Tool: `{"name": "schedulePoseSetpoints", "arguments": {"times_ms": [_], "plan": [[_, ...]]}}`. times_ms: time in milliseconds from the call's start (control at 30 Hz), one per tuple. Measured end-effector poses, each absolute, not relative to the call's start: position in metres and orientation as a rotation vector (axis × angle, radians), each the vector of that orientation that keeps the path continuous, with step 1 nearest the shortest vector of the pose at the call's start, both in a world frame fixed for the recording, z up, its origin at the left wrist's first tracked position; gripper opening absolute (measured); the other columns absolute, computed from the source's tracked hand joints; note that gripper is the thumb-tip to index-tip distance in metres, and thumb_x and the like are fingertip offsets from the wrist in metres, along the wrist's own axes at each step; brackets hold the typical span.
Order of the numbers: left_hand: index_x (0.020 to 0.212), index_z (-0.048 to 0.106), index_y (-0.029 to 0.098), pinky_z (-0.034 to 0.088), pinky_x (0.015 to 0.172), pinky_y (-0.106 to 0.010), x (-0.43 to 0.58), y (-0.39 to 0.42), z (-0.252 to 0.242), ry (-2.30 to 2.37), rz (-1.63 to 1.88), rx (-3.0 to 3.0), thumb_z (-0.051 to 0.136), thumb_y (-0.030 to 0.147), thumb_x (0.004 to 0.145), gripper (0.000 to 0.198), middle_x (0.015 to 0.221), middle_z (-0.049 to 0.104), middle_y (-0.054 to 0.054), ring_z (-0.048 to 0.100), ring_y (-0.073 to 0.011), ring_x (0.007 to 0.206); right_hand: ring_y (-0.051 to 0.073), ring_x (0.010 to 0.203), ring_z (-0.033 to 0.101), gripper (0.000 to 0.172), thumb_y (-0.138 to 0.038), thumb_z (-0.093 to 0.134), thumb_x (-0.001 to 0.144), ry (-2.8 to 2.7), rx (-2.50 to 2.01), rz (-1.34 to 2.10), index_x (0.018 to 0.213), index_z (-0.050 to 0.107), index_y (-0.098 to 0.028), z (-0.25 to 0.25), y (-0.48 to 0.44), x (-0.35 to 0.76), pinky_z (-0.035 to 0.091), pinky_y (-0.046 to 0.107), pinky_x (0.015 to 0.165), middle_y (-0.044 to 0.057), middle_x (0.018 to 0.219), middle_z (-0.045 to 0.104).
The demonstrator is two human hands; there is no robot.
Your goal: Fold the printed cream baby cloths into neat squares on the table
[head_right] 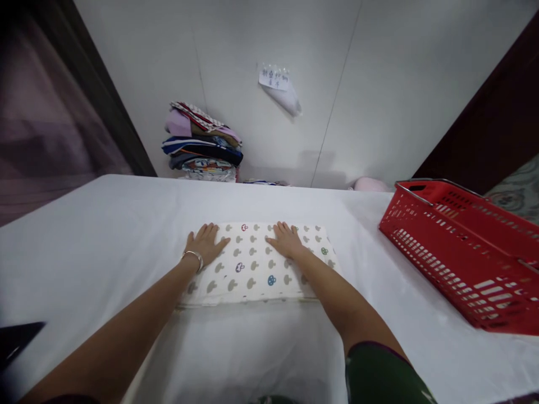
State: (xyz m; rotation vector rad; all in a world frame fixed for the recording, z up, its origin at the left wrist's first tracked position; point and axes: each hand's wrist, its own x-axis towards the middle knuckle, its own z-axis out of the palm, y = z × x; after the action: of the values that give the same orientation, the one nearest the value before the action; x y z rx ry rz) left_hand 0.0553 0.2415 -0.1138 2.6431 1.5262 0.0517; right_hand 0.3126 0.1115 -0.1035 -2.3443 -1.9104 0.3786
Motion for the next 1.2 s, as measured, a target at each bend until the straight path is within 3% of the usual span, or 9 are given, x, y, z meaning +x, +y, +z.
{"name": "schedulePoseSetpoints", "arguments": {"times_ms": [167, 467, 667, 800, 933, 1067, 1200], "plan": [[0.144, 0.024, 0.016, 0.012, 0.11, -0.056, 0.055, 0.24, -0.114, 1.52, 0.057, 2.626, 0.015, 0.067, 0.081, 0.082, 0.152, 0.017, -0.007, 0.01, -0.0284, 0.14, 0.023, 0.14, -0.001, 0.076, -0.064, 0.02, 0.086, -1.996, -2.182, 0.246, 0.145, 0.019, -0.016, -0.09, 0.132, 0.28, -0.002, 0.046, 0.11, 0.008, 0.153, 0.006], [0.144, 0.023, 0.016, 0.011, 0.11, -0.056, 0.055, 0.242, -0.117, 1.523, 0.061, 2.607, 0.017, 0.068, 0.08, 0.082, 0.152, 0.015, -0.006, 0.008, -0.0286, 0.14, 0.024, 0.14, 0.006, 0.073, -0.064, 0.022, 0.087, -2.083, -2.059, 0.36, 0.144, 0.023, -0.018, -0.107, 0.159, 0.25, 0.002, 0.047, 0.11, 0.009, 0.152, 0.013], [0.145, 0.02, 0.016, 0.009, 0.11, -0.055, 0.056, 0.239, -0.113, 1.517, 0.035, 2.576, 0.015, 0.067, 0.08, 0.082, 0.153, 0.011, -0.005, 0.005, -0.026, 0.14, 0.026, 0.14, 0.003, 0.07, -0.062, 0.026, 0.088, -2.072, -2.06, 0.331, 0.143, 0.024, -0.019, -0.099, 0.125, 0.226, 0.003, 0.05, 0.11, 0.01, 0.153, 0.009], [0.145, 0.019, 0.015, 0.01, 0.11, -0.056, 0.057, 0.24, -0.11, 1.515, 0.04, 2.574, 0.017, 0.066, 0.08, 0.082, 0.153, 0.01, -0.005, 0.004, -0.0262, 0.14, 0.024, 0.14, 0.006, 0.068, -0.061, 0.026, 0.088, -2.131, -1.97, 0.298, 0.143, 0.025, -0.02, -0.106, 0.093, 0.201, 0.005, 0.05, 0.11, 0.008, 0.152, 0.015], [0.144, 0.021, 0.016, 0.015, 0.109, -0.054, 0.056, 0.241, -0.102, 1.494, 0.043, 2.561, 0.021, 0.065, 0.08, 0.081, 0.153, 0.013, -0.006, 0.006, -0.027, 0.14, 0.026, 0.139, 0.01, 0.064, -0.059, 0.028, 0.089, -2.12, -1.992, 0.325, 0.14, 0.029, -0.021, -0.1, 0.082, 0.196, 0.009, 0.052, 0.11, 0.01, 0.151, 0.02], [0.143, 0.025, 0.019, 0.019, 0.108, -0.052, 0.043, 0.231, -0.1, 1.469, 0.091, 2.582, 0.023, 0.063, 0.082, 0.076, 0.153, 0.013, -0.007, 0.007, -0.0274, 0.14, 0.026, 0.14, 0.007, 0.066, -0.061, 0.027, 0.088, -2.105, -2.027, 0.309, 0.141, 0.029, -0.021, -0.092, 0.065, 0.202, 0.007, 0.052, 0.11, 0.01, 0.152, 0.015], [0.143, 0.027, 0.02, 0.018, 0.107, -0.056, 0.025, 0.211, -0.107, 1.402, 0.052, 2.666, 0.025, 0.063, 0.081, 0.075, 0.152, 0.014, -0.007, 0.01, -0.0297, 0.139, 0.025, 0.14, 0.009, 0.066, -0.059, 0.025, 0.09, -2.102, -2.048, 0.317, 0.142, 0.027, -0.02, -0.095, 0.044, 0.204, 0.008, 0.05, 0.111, 0.009, 0.152, 0.015]]}}
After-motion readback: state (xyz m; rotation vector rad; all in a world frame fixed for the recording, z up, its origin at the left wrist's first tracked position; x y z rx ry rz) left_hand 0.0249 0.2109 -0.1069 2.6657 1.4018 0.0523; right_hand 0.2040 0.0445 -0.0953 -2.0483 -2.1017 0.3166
